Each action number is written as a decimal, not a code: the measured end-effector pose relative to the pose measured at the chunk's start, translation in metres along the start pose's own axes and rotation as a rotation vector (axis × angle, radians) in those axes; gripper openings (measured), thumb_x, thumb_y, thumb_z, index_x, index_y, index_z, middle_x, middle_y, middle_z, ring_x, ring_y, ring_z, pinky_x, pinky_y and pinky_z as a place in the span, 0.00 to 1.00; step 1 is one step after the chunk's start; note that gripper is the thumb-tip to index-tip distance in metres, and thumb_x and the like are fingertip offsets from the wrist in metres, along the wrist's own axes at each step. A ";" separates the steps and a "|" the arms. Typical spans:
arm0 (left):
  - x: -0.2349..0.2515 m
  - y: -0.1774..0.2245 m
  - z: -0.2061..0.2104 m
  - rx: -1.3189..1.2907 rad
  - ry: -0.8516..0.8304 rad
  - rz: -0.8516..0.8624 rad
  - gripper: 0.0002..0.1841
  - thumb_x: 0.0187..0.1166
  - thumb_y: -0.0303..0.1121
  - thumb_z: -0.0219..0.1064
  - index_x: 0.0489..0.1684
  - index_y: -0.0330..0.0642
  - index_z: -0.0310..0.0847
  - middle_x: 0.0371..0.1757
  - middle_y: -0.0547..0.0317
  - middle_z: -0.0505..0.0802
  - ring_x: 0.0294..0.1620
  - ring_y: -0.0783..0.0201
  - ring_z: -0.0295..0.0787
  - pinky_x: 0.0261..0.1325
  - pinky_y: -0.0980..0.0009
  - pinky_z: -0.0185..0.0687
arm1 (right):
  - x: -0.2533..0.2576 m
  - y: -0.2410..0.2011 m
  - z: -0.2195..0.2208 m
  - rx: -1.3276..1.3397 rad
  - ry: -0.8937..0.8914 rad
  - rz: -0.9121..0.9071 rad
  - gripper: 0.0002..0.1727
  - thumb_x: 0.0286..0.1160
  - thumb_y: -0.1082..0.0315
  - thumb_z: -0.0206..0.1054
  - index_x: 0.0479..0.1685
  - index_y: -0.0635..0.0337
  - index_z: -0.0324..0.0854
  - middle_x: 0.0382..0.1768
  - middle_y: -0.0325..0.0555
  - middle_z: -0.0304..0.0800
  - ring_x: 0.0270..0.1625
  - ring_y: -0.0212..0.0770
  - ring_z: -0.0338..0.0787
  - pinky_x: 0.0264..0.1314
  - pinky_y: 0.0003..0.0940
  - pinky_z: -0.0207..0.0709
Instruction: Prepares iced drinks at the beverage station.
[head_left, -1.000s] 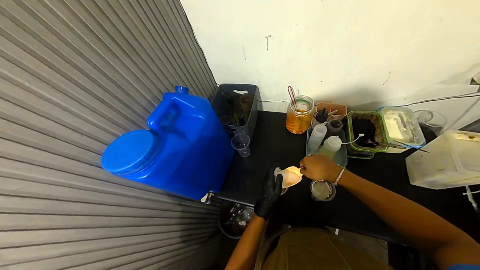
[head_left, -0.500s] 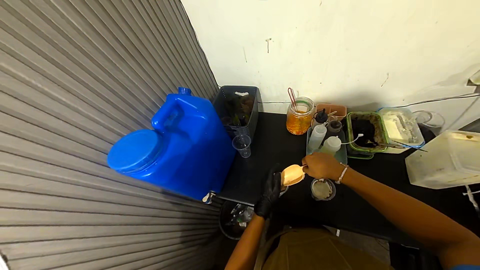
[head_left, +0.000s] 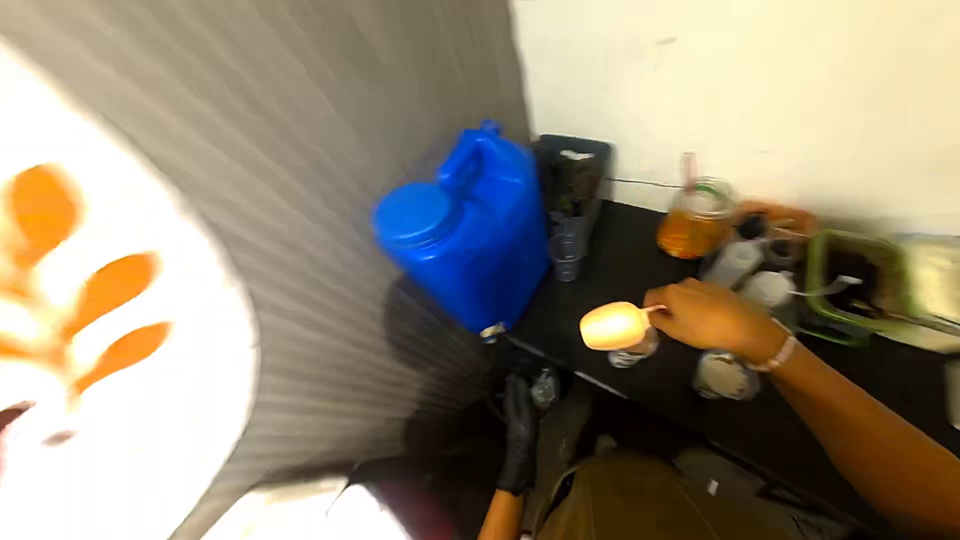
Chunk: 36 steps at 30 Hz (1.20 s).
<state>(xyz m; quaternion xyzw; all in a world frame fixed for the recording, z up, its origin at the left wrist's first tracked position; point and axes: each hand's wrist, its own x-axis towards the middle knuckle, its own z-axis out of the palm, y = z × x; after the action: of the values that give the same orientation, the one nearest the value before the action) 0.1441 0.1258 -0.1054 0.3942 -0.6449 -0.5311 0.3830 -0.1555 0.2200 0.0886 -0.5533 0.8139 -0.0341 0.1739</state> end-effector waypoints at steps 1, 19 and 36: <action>-0.021 0.001 -0.020 0.027 0.040 -0.055 0.24 0.93 0.38 0.47 0.77 0.30 0.72 0.72 0.43 0.84 0.73 0.62 0.81 0.79 0.64 0.74 | 0.006 -0.020 0.009 0.021 -0.042 -0.072 0.11 0.83 0.58 0.64 0.42 0.52 0.89 0.36 0.53 0.91 0.45 0.59 0.91 0.45 0.66 0.80; -0.422 -0.034 -0.279 0.048 1.104 -0.582 0.18 0.89 0.38 0.58 0.66 0.36 0.82 0.56 0.51 0.93 0.56 0.62 0.91 0.64 0.62 0.87 | -0.033 -0.557 0.338 -0.574 -0.522 -0.845 0.15 0.75 0.74 0.63 0.56 0.73 0.85 0.63 0.71 0.85 0.70 0.72 0.82 0.65 0.72 0.74; -0.438 -0.022 -0.298 -0.106 1.252 -0.879 0.18 0.92 0.36 0.55 0.64 0.29 0.80 0.55 0.46 0.91 0.54 0.65 0.89 0.62 0.68 0.82 | -0.015 -0.577 0.404 -0.361 -0.602 -0.795 0.22 0.84 0.56 0.56 0.60 0.63 0.87 0.62 0.65 0.89 0.72 0.67 0.82 0.74 0.73 0.66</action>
<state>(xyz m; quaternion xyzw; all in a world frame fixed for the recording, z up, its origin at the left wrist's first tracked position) 0.5915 0.4101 -0.1180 0.8229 -0.0651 -0.3423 0.4488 0.4920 0.0666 -0.1432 -0.8256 0.4483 0.2035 0.2757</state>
